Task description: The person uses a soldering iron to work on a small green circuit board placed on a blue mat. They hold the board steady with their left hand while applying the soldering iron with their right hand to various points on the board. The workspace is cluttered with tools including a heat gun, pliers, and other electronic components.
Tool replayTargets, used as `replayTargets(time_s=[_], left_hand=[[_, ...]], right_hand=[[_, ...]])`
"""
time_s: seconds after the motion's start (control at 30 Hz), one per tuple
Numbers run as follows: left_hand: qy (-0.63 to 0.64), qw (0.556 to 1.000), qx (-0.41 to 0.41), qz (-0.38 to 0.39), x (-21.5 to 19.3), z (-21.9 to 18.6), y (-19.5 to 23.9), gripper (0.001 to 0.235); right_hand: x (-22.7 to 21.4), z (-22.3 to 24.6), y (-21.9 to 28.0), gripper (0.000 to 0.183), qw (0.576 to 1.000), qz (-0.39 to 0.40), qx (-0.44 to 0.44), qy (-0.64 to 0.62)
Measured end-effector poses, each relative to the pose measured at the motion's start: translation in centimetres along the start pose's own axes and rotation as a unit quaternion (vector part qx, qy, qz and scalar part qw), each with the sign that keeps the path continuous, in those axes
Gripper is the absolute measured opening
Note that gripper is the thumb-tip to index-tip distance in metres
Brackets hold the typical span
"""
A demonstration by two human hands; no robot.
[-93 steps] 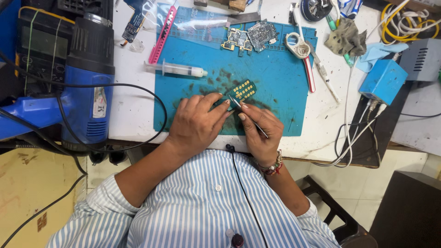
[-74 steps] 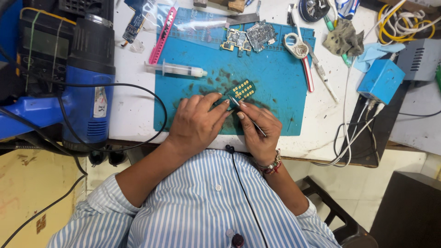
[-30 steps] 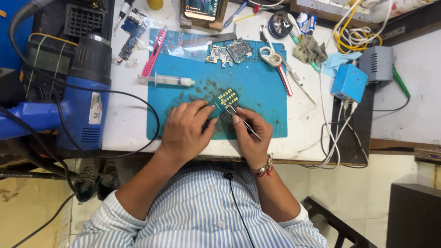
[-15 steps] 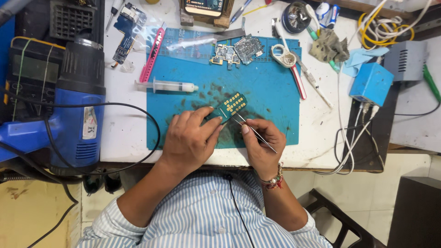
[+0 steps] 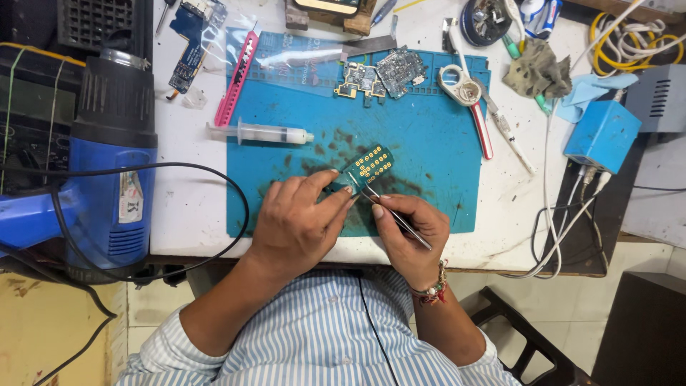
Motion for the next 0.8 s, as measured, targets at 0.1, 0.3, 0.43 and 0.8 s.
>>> replayTargets(time_s=[0.1,0.3,0.43,0.8], left_hand=[[-0.001,1.000,-0.002,0.003,0.1,0.1,0.0,0.024],[-0.004,1.000,0.005,0.013,0.2,0.1,0.0,0.027],[-0.007,1.000,0.005,0.012,0.3,0.1,-0.1,0.027],[-0.001,1.000,0.003,0.013,0.5,0.2,0.0,0.024]], right_hand=[[0.1,0.6,-0.2,0.015,0.999,0.007,-0.015,0.028],[0.1,1.1,-0.4,0.015,0.999,0.009,-0.024,0.048],[0.2,1.4,-0.6,0.014,0.996,0.021,-0.040,0.073],[0.1,1.3,-0.7,0.014,0.997,0.020,-0.027,0.065]])
Point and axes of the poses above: each hand's wrist, its own y-axis away from the middle knuckle, its own x-axis out of the palm, z = x × y, the point moved 10 cm from there along -y, towards the middle knuckle, and after that the axes turned 9 degrees about -x, right-handed, at the moved point
